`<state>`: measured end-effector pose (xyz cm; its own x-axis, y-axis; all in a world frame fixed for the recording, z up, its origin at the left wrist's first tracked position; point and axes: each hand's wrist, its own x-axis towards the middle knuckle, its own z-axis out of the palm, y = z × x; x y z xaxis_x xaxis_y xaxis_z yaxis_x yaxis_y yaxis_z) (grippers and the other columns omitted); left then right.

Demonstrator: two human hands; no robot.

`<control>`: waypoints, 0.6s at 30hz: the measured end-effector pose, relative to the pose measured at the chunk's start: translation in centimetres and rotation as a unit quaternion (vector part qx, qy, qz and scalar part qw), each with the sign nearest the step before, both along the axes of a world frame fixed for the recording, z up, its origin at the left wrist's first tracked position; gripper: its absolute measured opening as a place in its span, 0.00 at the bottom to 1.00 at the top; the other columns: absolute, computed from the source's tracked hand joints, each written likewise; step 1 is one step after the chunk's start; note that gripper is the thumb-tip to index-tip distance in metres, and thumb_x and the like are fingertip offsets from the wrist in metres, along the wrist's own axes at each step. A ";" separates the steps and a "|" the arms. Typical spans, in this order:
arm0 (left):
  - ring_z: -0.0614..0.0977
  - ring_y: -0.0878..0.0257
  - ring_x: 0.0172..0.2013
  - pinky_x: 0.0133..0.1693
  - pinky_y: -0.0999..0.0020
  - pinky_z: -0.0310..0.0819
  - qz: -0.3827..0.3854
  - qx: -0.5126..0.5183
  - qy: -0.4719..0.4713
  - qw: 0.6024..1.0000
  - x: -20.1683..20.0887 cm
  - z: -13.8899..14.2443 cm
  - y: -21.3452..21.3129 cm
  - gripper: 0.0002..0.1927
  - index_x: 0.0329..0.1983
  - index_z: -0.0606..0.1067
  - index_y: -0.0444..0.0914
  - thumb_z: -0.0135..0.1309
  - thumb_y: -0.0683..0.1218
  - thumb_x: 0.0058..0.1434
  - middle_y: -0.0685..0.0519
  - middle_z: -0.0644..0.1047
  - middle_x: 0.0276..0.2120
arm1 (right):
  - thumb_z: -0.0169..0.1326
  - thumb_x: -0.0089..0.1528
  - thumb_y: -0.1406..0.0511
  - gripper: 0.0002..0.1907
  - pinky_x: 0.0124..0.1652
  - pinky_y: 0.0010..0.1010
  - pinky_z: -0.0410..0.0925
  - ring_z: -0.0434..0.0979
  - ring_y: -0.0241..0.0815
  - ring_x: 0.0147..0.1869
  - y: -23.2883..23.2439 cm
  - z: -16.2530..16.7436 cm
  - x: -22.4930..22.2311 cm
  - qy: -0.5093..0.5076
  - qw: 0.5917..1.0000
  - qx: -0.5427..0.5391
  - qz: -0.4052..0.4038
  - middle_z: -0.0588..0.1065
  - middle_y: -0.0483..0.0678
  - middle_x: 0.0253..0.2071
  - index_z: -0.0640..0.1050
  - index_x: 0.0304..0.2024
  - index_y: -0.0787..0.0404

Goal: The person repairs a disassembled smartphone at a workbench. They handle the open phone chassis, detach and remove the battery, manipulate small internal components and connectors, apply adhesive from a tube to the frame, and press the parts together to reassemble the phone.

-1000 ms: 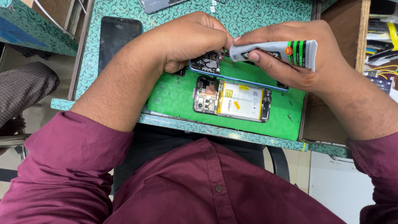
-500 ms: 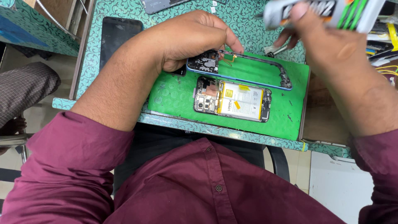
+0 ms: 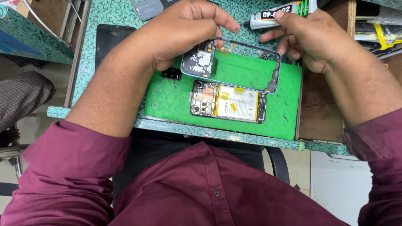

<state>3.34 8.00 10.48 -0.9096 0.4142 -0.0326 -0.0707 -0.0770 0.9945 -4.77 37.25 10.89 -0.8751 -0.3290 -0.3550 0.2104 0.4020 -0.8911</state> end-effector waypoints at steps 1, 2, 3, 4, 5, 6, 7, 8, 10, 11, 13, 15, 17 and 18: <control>0.81 0.72 0.33 0.36 0.75 0.78 0.010 0.001 0.004 1.000 0.0 0.0 -0.1 0.16 0.52 0.80 0.36 0.49 0.39 0.62 0.57 0.81 0.34 | 0.51 0.71 0.57 0.15 0.21 0.21 0.57 0.71 0.31 0.27 0.2 0.2 0.0 0.003 1.000 0.019 0.016 0.81 0.48 0.41 0.73 0.54 0.58; 0.82 0.72 0.33 0.36 0.74 0.79 0.020 0.003 0.008 1.000 0.0 0.0 -0.1 0.16 0.52 0.80 0.37 0.50 0.39 0.62 0.57 0.81 0.34 | 0.51 0.70 0.57 0.15 0.21 0.21 0.57 0.70 0.31 0.25 0.5 0.5 -0.1 0.006 0.999 0.038 0.033 0.80 0.47 0.39 0.73 0.55 0.57; 0.82 0.71 0.35 0.37 0.74 0.80 0.029 0.011 0.019 0.999 -0.1 0.0 -0.1 0.16 0.52 0.80 0.36 0.50 0.39 0.63 0.56 0.82 0.36 | 0.51 0.70 0.56 0.16 0.20 0.21 0.57 0.70 0.31 0.24 0.9 0.8 -0.1 0.009 0.997 0.057 0.049 0.79 0.47 0.36 0.74 0.56 0.56; 0.83 0.71 0.36 0.38 0.73 0.81 0.037 0.019 0.030 0.999 -0.1 -0.1 0.0 0.15 0.53 0.79 0.36 0.51 0.39 0.64 0.55 0.82 0.37 | 0.52 0.70 0.56 0.16 0.20 0.22 0.58 0.69 0.32 0.24 1.2 1.2 -0.1 0.044 0.992 0.100 0.067 0.79 0.48 0.36 0.74 0.55 0.59; 0.83 0.70 0.37 0.40 0.72 0.82 0.046 0.027 0.040 0.998 -0.2 -0.1 0.0 0.15 0.53 0.79 0.35 0.51 0.39 0.64 0.55 0.82 0.39 | 0.53 0.70 0.56 0.17 0.21 0.24 0.59 0.69 0.33 0.25 1.6 1.6 -0.1 0.078 0.983 0.143 0.084 0.78 0.49 0.35 0.74 0.54 0.61; 0.84 0.70 0.39 0.41 0.72 0.83 0.053 0.027 0.055 0.997 -0.2 -0.2 0.0 0.15 0.53 0.79 0.35 0.52 0.40 0.65 0.55 0.82 0.40 | 0.53 0.70 0.56 0.17 0.21 0.26 0.60 0.69 0.34 0.25 1.8 1.8 0.0 0.111 0.971 0.185 0.101 0.78 0.50 0.35 0.74 0.53 0.63; 0.84 0.70 0.40 0.43 0.73 0.83 0.060 0.027 0.069 0.995 -0.1 -0.2 0.0 0.14 0.53 0.79 0.35 0.52 0.40 0.65 0.55 0.82 0.42 | 0.54 0.70 0.56 0.18 0.21 0.25 0.61 0.69 0.33 0.25 1.9 2.0 0.1 0.111 0.972 0.182 0.098 0.78 0.49 0.34 0.75 0.53 0.62; 0.84 0.70 0.42 0.44 0.73 0.83 0.067 0.027 0.084 0.994 -0.1 -0.3 0.0 0.14 0.53 0.78 0.35 0.53 0.41 0.65 0.55 0.81 0.43 | 0.54 0.70 0.55 0.18 0.21 0.24 0.61 0.70 0.33 0.25 1.9 2.2 0.3 0.111 0.973 0.179 0.094 0.78 0.49 0.34 0.75 0.53 0.62; 0.85 0.70 0.42 0.44 0.74 0.84 0.087 0.005 0.077 0.993 0.0 -0.4 -0.2 0.14 0.53 0.78 0.36 0.53 0.42 0.64 0.54 0.81 0.42 | 0.55 0.70 0.55 0.19 0.22 0.24 0.64 0.72 0.34 0.25 1.9 2.7 0.7 0.140 0.957 0.232 0.100 0.79 0.49 0.32 0.76 0.53 0.63; 0.85 0.70 0.42 0.43 0.74 0.84 0.097 -0.006 0.074 0.992 0.0 -0.5 -0.2 0.14 0.53 0.78 0.36 0.53 0.42 0.64 0.54 0.81 0.41 | 0.55 0.70 0.55 0.19 0.23 0.26 0.65 0.74 0.37 0.25 2.1 3.1 1.0 0.168 0.936 0.287 0.111 0.79 0.51 0.32 0.77 0.52 0.64; 0.86 0.68 0.41 0.42 0.71 0.85 0.098 0.003 0.081 0.992 0.0 -0.6 -0.4 0.14 0.53 0.78 0.35 0.54 0.42 0.65 0.53 0.82 0.41 | 0.57 0.69 0.55 0.21 0.24 0.28 0.68 0.76 0.39 0.25 2.4 3.7 1.5 0.210 0.906 0.346 0.122 0.79 0.52 0.31 0.77 0.53 0.66; 0.86 0.67 0.41 0.40 0.70 0.86 0.105 0.002 0.077 0.991 0.0 -0.6 -0.4 0.11 0.49 0.78 0.34 0.55 0.42 0.65 0.52 0.82 0.40 | 0.57 0.69 0.55 0.22 0.24 0.29 0.69 0.77 0.40 0.25 2.6 4.4 1.8 0.238 0.895 0.355 0.126 0.79 0.52 0.30 0.77 0.56 0.66; 0.87 0.67 0.39 0.37 0.69 0.86 0.117 -0.008 0.064 0.991 0.0 -0.6 -0.5 0.08 0.42 0.78 0.31 0.57 0.43 0.65 0.52 0.84 0.38 | 0.55 0.72 0.53 0.23 0.25 0.34 0.67 0.76 0.44 0.25 2.7 4.9 2.4 0.293 0.843 0.445 0.076 0.77 0.56 0.27 0.80 0.46 0.69; 0.86 0.67 0.36 0.35 0.69 0.84 0.125 -0.001 0.044 0.991 0.1 -0.6 -0.6 0.08 0.41 0.79 0.32 0.57 0.43 0.64 0.52 0.84 0.36 | 0.54 0.73 0.52 0.25 0.26 0.36 0.66 0.75 0.46 0.26 2.7 5.2 2.9 0.319 0.812 0.486 0.051 0.76 0.59 0.26 0.82 0.41 0.70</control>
<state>3.46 7.40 9.87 -0.9833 0.1749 0.0506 0.0370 -0.0799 0.9961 -1.86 39.91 16.11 -0.9687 -0.2469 0.0254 -0.2480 0.9671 -0.0564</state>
